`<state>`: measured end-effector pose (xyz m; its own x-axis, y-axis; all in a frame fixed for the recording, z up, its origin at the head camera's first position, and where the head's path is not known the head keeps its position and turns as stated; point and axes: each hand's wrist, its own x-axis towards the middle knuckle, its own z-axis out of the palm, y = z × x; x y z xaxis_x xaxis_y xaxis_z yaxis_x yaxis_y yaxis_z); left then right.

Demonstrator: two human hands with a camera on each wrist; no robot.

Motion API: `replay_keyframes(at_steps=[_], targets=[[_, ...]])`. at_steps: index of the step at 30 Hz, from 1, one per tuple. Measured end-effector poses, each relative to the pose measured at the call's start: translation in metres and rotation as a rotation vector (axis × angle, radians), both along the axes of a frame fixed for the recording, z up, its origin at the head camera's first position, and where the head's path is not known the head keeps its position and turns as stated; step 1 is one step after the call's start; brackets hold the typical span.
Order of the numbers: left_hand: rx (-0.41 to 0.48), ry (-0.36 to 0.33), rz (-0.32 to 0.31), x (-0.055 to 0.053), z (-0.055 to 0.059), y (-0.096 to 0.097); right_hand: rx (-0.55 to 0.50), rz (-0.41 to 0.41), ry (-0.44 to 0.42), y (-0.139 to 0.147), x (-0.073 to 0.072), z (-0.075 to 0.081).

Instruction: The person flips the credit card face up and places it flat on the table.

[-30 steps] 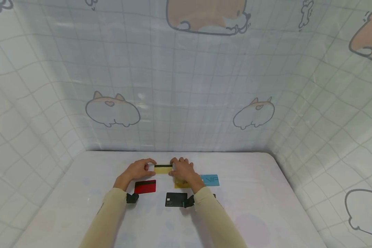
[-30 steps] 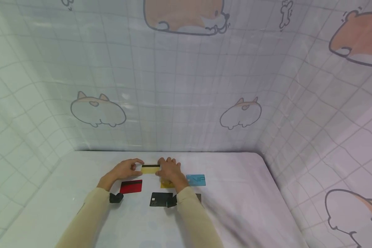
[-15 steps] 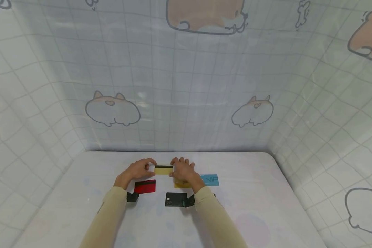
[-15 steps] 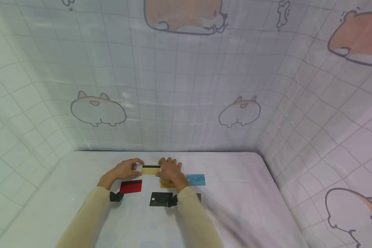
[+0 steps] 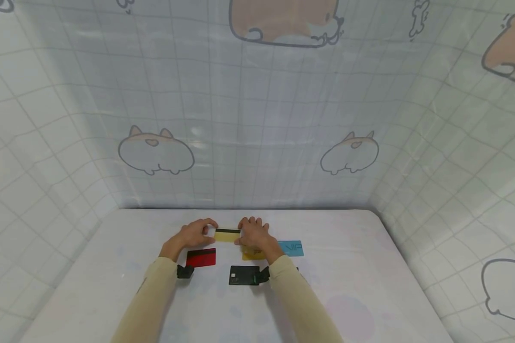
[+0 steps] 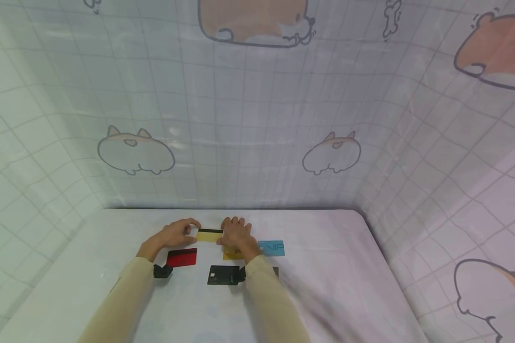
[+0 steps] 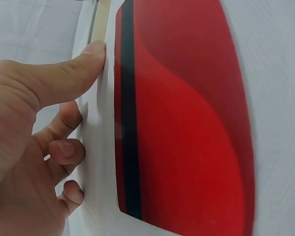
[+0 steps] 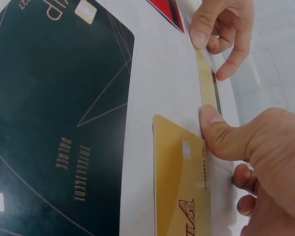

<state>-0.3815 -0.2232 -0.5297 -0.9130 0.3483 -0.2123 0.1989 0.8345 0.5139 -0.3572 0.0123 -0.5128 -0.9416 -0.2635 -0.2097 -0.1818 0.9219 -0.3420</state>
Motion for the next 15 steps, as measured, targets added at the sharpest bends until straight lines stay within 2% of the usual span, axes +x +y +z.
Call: replay_keyframes(at_steps=[15], targets=[[-0.008,0.014,-0.024,-0.0007,0.0012,0.0012,0.027,0.015,0.017,-0.0006,-0.0023,-0.0039]])
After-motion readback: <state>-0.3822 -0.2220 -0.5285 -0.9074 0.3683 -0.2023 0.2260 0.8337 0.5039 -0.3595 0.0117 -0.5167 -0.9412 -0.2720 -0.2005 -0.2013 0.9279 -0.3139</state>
